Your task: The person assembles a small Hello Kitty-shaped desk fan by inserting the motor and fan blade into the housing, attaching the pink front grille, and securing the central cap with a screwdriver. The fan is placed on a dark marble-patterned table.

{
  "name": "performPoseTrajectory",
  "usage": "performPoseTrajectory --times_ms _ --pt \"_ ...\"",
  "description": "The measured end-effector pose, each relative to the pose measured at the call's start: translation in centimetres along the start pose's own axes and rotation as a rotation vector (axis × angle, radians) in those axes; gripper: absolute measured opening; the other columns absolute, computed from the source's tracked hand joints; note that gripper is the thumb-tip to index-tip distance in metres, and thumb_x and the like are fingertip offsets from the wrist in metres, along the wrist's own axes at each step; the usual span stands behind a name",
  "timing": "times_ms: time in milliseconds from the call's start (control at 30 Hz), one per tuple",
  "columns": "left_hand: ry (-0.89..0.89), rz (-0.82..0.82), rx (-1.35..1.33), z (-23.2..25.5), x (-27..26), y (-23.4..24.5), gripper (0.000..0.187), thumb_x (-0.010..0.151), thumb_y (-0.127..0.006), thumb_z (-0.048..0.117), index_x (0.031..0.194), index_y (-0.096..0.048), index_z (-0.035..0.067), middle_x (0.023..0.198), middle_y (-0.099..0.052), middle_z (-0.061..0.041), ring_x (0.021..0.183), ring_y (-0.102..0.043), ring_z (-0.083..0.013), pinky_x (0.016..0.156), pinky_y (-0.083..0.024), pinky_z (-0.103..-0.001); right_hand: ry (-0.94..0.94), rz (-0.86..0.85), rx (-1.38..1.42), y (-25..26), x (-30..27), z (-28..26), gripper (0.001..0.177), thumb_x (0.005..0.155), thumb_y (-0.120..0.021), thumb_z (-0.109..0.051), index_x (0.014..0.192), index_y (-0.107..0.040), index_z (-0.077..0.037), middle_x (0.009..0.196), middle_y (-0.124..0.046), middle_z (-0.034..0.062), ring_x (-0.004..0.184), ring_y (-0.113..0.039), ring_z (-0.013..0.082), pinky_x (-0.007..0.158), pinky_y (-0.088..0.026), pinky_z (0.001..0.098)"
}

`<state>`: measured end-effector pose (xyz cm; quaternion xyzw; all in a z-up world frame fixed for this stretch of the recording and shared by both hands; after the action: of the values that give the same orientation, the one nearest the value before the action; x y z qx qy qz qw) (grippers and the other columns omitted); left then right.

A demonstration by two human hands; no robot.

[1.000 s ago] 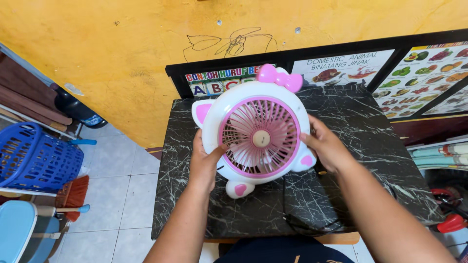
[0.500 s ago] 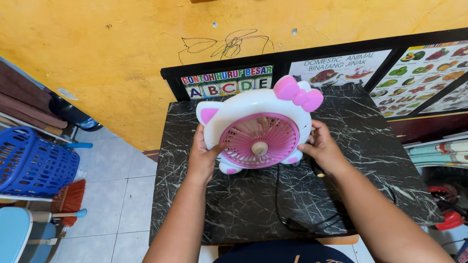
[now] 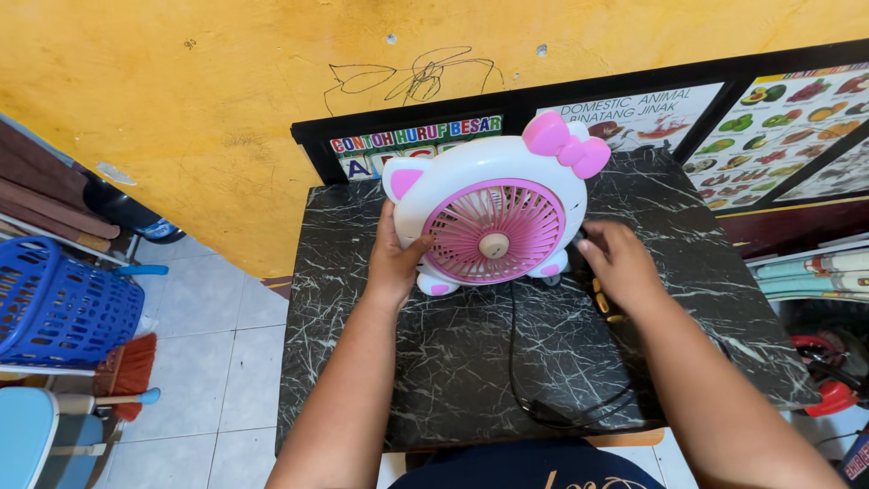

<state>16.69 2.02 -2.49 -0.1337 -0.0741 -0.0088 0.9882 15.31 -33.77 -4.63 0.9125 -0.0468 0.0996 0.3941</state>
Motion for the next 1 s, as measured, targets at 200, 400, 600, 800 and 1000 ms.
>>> performPoseTrajectory --times_ms 200,400,600,800,1000 --pt "0.025 0.052 0.043 -0.6 -0.1 0.1 0.088 0.089 -0.062 -0.01 0.161 -0.02 0.02 0.145 -0.051 -0.011 0.127 -0.056 -0.0228 0.105 -0.051 -0.038 0.037 -0.1 -0.289 -0.7 -4.2 -0.9 0.036 0.087 -0.073 -0.03 0.117 -0.071 -0.011 0.122 -0.07 0.0156 0.115 -0.062 0.0379 0.1 -0.049 0.0445" --pt "-0.116 0.061 -0.09 0.6 -0.9 -0.4 0.079 0.089 -0.06 -0.016 0.156 -0.032 0.013 0.15 -0.05 -0.013 0.134 -0.053 -0.0243 0.111 -0.047 -0.038 0.111 -0.042 0.188 0.1 -2.5 -3.0 0.073 0.09 -0.072 -0.02 0.152 -0.036 -0.003 0.141 -0.058 0.0188 0.132 -0.054 0.0314 0.109 -0.042 0.0409" --pt "-0.105 0.106 -0.133 3.7 -5.0 0.1 0.076 0.084 -0.059 -0.018 0.153 -0.035 0.004 0.148 -0.051 -0.015 0.136 -0.052 -0.0253 0.114 -0.045 -0.037 0.179 -0.239 0.749 -0.3 -3.2 -4.6 0.085 0.09 -0.073 -0.023 0.159 -0.027 -0.003 0.151 -0.048 0.0162 0.139 -0.048 0.027 0.114 -0.04 0.0421" --pt "-0.006 0.076 -0.024 5.3 -9.0 0.6 0.075 0.082 -0.065 -0.014 0.151 -0.039 0.004 0.145 -0.054 -0.015 0.133 -0.054 -0.0245 0.113 -0.044 -0.038 -0.2 -0.392 1.113 -3.8 -5.0 -0.8 0.083 0.094 -0.043 -0.06 0.159 -0.034 -0.008 0.153 -0.052 0.012 0.138 -0.052 0.0242 0.11 -0.043 0.0432" --pt "-0.13 0.071 -0.112 4.4 -9.1 0.5 0.074 0.086 -0.067 -0.012 0.152 -0.038 0.005 0.146 -0.053 -0.013 0.135 -0.052 -0.0228 0.116 -0.041 -0.037 -0.612 -0.515 1.058 -8.2 -2.7 2.3 0.053 0.102 -0.048 -0.039 0.141 -0.054 -0.004 0.131 -0.069 0.0157 0.116 -0.067 0.0238 0.097 -0.058 0.0378"
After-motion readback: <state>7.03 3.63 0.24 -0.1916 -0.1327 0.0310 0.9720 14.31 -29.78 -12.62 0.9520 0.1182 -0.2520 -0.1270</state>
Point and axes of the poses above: each hand's wrist, its own x-axis towards the middle knuckle, its own y-axis out of the back of the hand, z = x × y, the point moved 8 cm from there along x, towards the middle knuckle
